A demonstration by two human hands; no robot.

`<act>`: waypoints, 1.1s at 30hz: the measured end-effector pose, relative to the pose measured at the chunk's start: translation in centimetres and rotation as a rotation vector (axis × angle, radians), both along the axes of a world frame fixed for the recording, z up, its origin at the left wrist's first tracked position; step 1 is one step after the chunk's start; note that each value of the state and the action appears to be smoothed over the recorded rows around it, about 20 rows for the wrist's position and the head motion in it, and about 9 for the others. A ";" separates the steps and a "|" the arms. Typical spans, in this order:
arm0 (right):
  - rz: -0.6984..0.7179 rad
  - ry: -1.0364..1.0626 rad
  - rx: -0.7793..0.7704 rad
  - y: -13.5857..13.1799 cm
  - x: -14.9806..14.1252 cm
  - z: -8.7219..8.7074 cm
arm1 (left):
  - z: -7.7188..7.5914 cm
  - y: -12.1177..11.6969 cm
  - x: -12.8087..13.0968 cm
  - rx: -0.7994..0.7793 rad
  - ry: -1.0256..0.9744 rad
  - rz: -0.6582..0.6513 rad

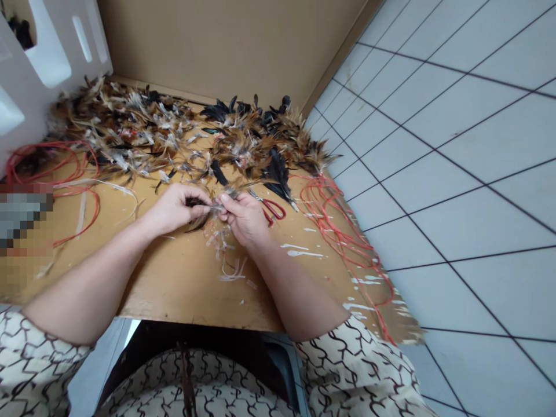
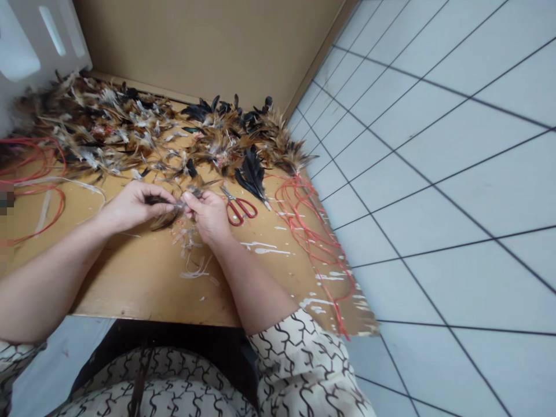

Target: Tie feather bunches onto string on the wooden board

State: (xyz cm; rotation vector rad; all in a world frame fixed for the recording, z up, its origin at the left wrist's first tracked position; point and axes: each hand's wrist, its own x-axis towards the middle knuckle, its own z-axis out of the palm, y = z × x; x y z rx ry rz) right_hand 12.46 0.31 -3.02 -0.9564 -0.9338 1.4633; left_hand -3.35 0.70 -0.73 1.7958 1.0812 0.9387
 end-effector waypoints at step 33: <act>-0.004 -0.751 0.329 -0.6 0.1 -0.5 | -0.5 -0.3 0.1 0.524 0.635 -0.007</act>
